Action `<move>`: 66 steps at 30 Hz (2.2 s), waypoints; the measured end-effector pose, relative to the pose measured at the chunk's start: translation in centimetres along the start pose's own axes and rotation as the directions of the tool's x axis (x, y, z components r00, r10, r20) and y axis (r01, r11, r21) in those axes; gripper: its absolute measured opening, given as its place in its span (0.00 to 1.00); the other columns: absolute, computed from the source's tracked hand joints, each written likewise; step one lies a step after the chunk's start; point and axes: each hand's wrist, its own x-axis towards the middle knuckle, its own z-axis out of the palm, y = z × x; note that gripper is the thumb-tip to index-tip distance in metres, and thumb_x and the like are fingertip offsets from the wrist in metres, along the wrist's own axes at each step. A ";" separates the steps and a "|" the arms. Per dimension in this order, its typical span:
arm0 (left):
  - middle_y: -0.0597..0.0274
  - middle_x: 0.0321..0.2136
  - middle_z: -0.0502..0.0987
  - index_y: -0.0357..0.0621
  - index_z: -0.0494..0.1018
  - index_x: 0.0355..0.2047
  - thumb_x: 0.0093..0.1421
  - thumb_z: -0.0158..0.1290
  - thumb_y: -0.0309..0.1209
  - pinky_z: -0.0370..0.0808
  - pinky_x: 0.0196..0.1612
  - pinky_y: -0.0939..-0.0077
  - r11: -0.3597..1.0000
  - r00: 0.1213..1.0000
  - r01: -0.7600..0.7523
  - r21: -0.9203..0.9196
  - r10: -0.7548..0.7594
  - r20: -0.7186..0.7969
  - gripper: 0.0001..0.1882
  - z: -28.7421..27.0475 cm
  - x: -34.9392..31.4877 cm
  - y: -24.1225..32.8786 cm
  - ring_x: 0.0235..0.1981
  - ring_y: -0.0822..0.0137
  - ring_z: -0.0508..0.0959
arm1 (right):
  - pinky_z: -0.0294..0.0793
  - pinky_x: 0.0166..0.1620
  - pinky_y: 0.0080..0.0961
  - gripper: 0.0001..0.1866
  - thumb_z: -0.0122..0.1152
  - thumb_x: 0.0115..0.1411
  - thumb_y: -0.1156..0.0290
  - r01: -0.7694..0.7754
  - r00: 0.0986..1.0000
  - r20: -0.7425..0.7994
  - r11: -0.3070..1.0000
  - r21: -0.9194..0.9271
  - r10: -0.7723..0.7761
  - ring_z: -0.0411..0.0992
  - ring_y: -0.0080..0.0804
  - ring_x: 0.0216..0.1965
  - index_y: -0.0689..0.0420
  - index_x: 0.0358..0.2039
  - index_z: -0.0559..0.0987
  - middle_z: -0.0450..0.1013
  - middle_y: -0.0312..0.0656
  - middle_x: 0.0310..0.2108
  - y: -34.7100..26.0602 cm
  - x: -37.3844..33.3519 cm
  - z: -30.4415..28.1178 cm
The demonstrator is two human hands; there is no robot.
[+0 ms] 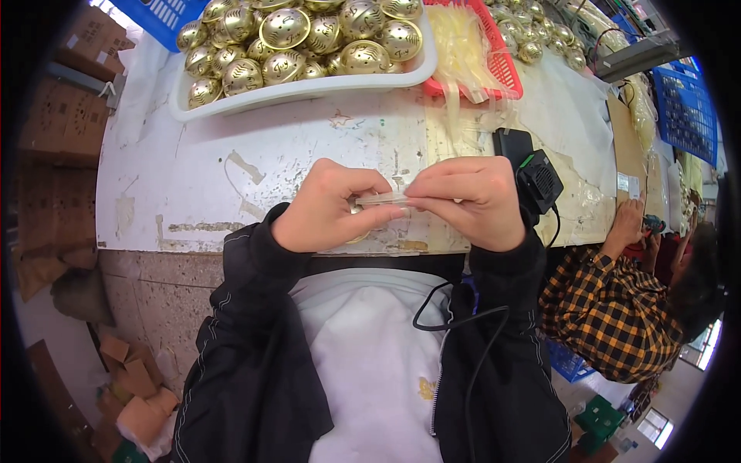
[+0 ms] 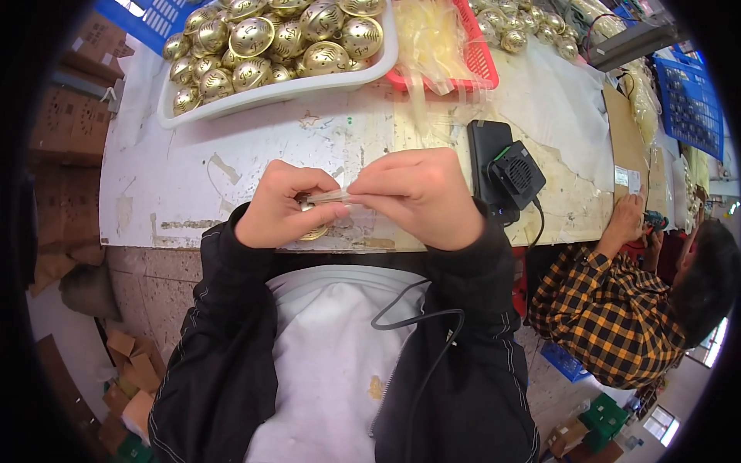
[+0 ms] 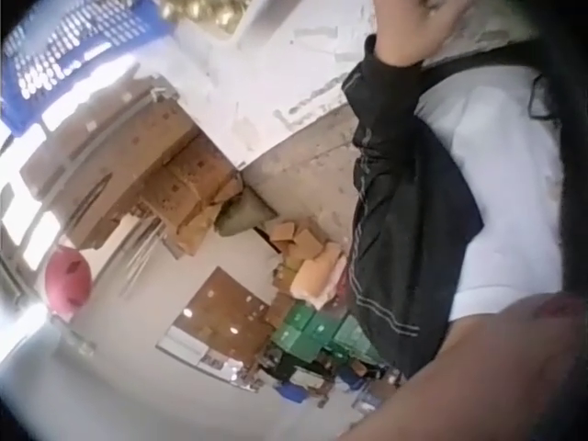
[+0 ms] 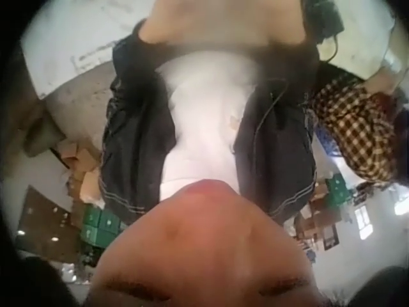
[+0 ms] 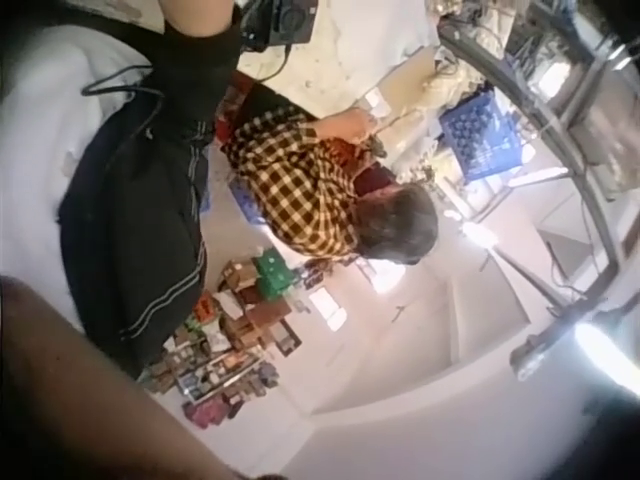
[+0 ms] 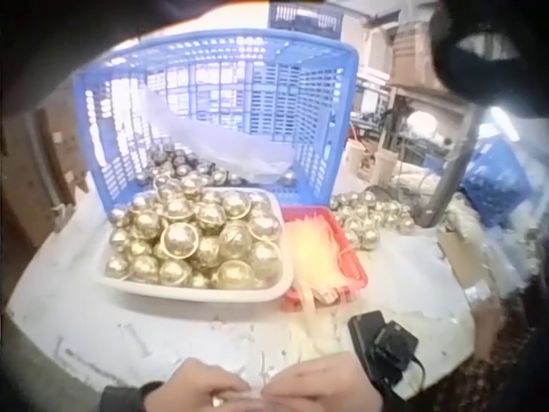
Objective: The worker attaches hangers and strings to gold-colored ornamental bells in a factory setting.
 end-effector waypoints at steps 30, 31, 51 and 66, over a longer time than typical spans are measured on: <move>0.64 0.24 0.80 0.31 0.80 0.36 0.60 0.60 0.26 0.70 0.31 0.83 0.870 0.924 0.050 -0.491 -0.227 -0.307 0.08 1.7 -0.8 0.8 0.27 0.81 0.73 | 0.77 0.39 0.20 0.25 0.65 0.51 0.87 -0.261 0.907 -0.134 0.783 0.565 0.399 0.77 0.27 0.37 0.68 0.52 0.75 0.77 0.46 0.43 -0.9 -0.9 0.9; 0.64 0.24 0.80 0.31 0.80 0.36 0.60 0.60 0.26 0.70 0.31 0.83 0.869 0.925 0.052 -0.493 -0.228 -0.304 0.08 1.8 -0.9 0.8 0.27 0.81 0.73 | 0.77 0.38 0.18 0.28 0.65 0.51 0.86 -0.352 0.889 -0.063 0.765 0.540 0.454 0.77 0.26 0.38 0.68 0.55 0.73 0.76 0.45 0.45 -0.9 -1.0 0.9; 0.58 0.34 0.81 0.30 0.78 0.37 0.65 0.55 0.25 0.77 0.40 0.77 0.301 0.888 0.211 -0.930 -0.458 0.054 0.08 0.2 -2.8 3.2 0.34 0.72 0.79 | 0.71 0.22 0.27 0.16 0.63 0.41 0.84 0.325 0.927 -0.064 0.875 -0.360 -0.370 0.71 0.34 0.19 0.63 0.35 0.82 0.74 0.41 0.23 -4.1 1.0 3.2; 0.57 0.24 0.82 0.33 0.80 0.32 0.54 0.62 0.21 0.77 0.32 0.79 0.915 0.910 0.365 0.173 -0.389 0.143 0.05 -2.6 1.1 3.8 0.24 0.72 0.81 | 0.64 0.18 0.26 0.15 0.63 0.36 0.84 0.281 0.896 -0.179 0.831 -0.480 -0.406 0.68 0.30 0.17 0.67 0.31 0.80 0.73 0.40 0.24 -0.9 -4.7 6.0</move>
